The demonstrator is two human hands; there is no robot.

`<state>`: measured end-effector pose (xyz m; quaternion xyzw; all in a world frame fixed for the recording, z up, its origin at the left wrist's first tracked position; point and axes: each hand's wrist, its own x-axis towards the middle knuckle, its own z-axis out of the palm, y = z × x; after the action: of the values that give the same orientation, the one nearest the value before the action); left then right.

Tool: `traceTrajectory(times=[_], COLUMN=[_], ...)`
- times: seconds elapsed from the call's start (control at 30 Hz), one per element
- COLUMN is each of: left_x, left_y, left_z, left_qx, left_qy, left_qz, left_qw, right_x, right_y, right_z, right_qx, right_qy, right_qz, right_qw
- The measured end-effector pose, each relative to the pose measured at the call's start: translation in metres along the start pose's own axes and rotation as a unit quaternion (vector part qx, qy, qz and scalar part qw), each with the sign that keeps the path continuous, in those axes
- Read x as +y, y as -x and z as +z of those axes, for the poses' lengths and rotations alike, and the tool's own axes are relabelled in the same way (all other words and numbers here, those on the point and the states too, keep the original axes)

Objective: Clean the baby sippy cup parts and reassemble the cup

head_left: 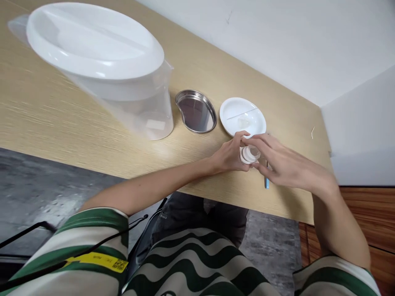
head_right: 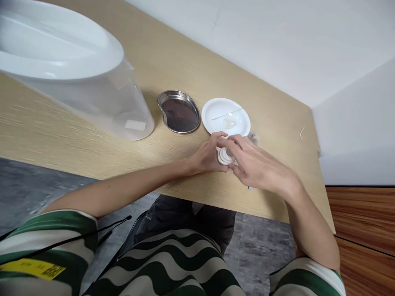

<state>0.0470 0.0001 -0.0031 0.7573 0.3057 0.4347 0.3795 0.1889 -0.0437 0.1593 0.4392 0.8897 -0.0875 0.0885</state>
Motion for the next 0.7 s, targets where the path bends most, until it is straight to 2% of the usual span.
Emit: traceTrajectory(times=[0.03,0.13,0.17,0.2,0.27,0.37,0.47,0.57,0.7], left_x=[-0.001,0.0,0.001,0.002,0.005,0.008,0.009,0.009,0.015], left_y=[0.0,0.0,0.0,0.0,0.001,0.002,0.003,0.004,0.003], left_z=[0.001,0.001,0.0,0.0,-0.001,-0.001,-0.003,-0.009,-0.022], left_qx=[-0.006,-0.012,-0.009,-0.006,-0.007,-0.014,-0.019,-0.018,-0.011], left_qy=[-0.002,-0.01,-0.013,-0.015,-0.016,-0.02,-0.043,-0.077,-0.089], left_qz=[0.003,0.003,-0.001,-0.006,-0.018,-0.027,-0.023,0.016,0.104], left_qw=[1.0,1.0,1.0,1.0,1.0,0.999,0.999,0.997,0.99], right_x=[0.0,-0.004,-0.006,-0.007,-0.004,0.008,0.027,0.044,0.053], right_y=[0.0,-0.003,-0.004,-0.003,0.0,0.01,0.013,0.006,-0.002], right_z=[0.001,0.004,0.005,0.004,-0.001,-0.008,-0.002,0.015,0.028], right_qx=[0.011,0.021,0.017,0.016,0.037,0.115,0.175,0.221,0.282], right_qy=[-0.004,0.045,0.055,0.05,0.004,-0.088,-0.164,-0.208,-0.242], right_qz=[0.014,0.146,0.165,0.16,0.105,0.055,0.1,0.155,0.141], right_qw=[1.0,0.988,0.985,0.986,0.994,0.988,0.966,0.94,0.917])
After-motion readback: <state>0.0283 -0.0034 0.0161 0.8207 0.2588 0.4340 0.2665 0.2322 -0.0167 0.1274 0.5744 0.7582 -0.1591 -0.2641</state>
